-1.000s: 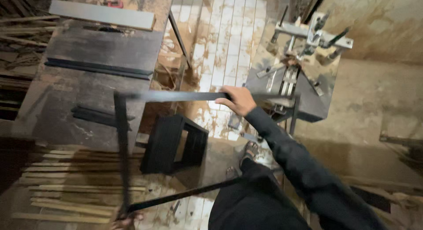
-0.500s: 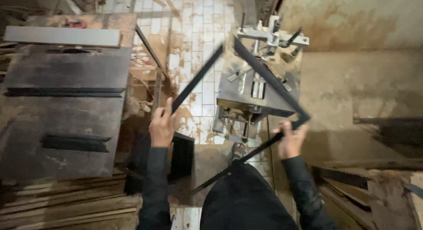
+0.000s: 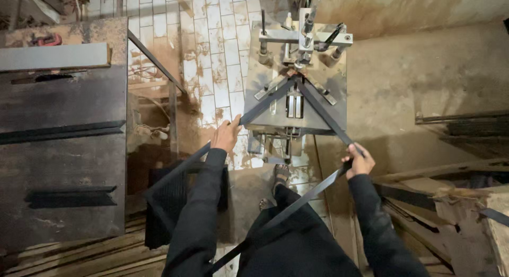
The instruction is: The person carries black picture frame moulding pieces and assembled frames across the workshop, positions each frame corner under a manual corner-joining machine, and stacks the joined frames on a work table.
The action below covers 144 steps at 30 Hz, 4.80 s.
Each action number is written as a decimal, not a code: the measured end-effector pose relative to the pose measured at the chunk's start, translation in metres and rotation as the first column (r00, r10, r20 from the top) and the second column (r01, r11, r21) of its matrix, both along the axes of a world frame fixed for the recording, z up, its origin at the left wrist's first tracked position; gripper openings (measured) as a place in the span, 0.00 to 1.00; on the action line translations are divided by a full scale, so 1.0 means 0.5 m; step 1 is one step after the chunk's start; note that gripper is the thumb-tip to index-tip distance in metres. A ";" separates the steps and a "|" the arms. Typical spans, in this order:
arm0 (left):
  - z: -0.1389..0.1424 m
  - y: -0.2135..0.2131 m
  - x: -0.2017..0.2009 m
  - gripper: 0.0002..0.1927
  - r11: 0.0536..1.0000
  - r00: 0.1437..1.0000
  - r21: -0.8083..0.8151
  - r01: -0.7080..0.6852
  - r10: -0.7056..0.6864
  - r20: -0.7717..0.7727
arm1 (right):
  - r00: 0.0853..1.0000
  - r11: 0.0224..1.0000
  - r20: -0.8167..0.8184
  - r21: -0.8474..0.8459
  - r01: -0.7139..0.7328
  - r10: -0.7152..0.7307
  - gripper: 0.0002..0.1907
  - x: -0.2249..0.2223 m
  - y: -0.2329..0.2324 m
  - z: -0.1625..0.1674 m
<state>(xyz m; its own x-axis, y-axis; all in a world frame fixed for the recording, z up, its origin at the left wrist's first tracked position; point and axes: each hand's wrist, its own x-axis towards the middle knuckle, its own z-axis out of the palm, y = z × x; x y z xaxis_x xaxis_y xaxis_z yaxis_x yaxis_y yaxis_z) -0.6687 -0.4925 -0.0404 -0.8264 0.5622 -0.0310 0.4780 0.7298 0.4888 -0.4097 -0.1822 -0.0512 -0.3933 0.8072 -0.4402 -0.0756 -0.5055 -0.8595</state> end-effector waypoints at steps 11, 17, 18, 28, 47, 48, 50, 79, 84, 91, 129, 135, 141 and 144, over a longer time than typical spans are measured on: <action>-0.041 0.045 -0.035 0.24 0.999 0.998 -0.015 -0.045 0.045 0.033 | 0.994 0.998 0.099 -0.033 -0.052 0.055 0.12 -0.095 0.092 -0.012; -0.074 0.043 -0.045 0.25 0.999 0.999 -0.005 -0.035 0.035 0.000 | 0.986 0.993 0.112 -0.021 -0.119 0.121 0.10 -0.091 0.110 -0.044; -0.078 0.043 -0.046 0.26 0.999 0.999 0.021 -0.031 0.031 -0.007 | 0.986 0.991 0.109 -0.032 -0.127 0.130 0.10 -0.091 0.110 -0.048; -0.082 0.039 -0.047 0.25 0.995 0.998 0.079 -0.066 0.064 0.029 | 0.989 0.992 0.147 0.112 -0.051 0.034 0.13 -0.091 0.087 -0.058; -0.008 -0.299 0.163 0.23 0.973 0.963 0.082 -0.218 0.228 -0.145 | 0.987 0.954 -0.024 0.262 -0.144 0.156 0.20 0.019 -0.078 -0.015; 0.003 -0.329 0.199 0.21 0.953 0.949 0.105 -0.284 0.295 -0.110 | 0.989 0.967 -0.067 0.228 -0.115 0.134 0.19 0.025 -0.092 -0.016; 0.038 -0.393 0.274 0.32 0.919 0.934 0.182 -0.350 0.356 -0.003 | 0.989 0.987 -0.124 0.148 -0.058 0.077 0.18 0.047 -0.117 -0.014; -0.249 -0.534 0.521 0.16 0.657 0.692 0.218 -0.721 0.686 0.224 | 0.419 0.206 0.642 0.382 -0.901 0.641 0.35 0.107 -0.301 -0.152; -0.298 -0.529 0.412 0.18 0.651 0.664 0.136 -0.747 0.717 0.214 | 0.372 0.415 0.785 0.163 -0.895 0.496 0.35 0.237 -0.235 -0.157; -0.349 -0.526 0.322 0.16 0.534 0.546 0.119 -0.837 0.827 0.133 | 0.383 0.523 0.787 0.091 -0.848 0.483 0.35 0.287 -0.256 -0.150; 0.035 0.905 1.419 0.34 0.336 0.336 0.017 0.942 -0.942 0.014 | 0.412 0.458 0.235 0.650 0.607 -0.880 0.14 1.236 -0.109 -0.018; 0.012 0.945 1.419 0.26 0.360 0.359 -0.008 0.933 -0.928 0.095 | 0.494 0.512 0.196 0.549 0.661 -0.847 0.15 1.248 -0.042 -0.022; -0.001 0.961 1.424 0.30 0.319 0.321 -0.040 0.947 -0.947 0.030 | 0.553 0.542 0.157 0.533 0.650 -0.818 0.15 1.243 0.041 0.011; -0.007 0.948 1.414 0.24 0.310 0.311 0.030 0.950 -0.950 -0.037 | 0.564 0.541 0.156 0.565 0.623 -0.811 0.15 1.230 0.063 0.013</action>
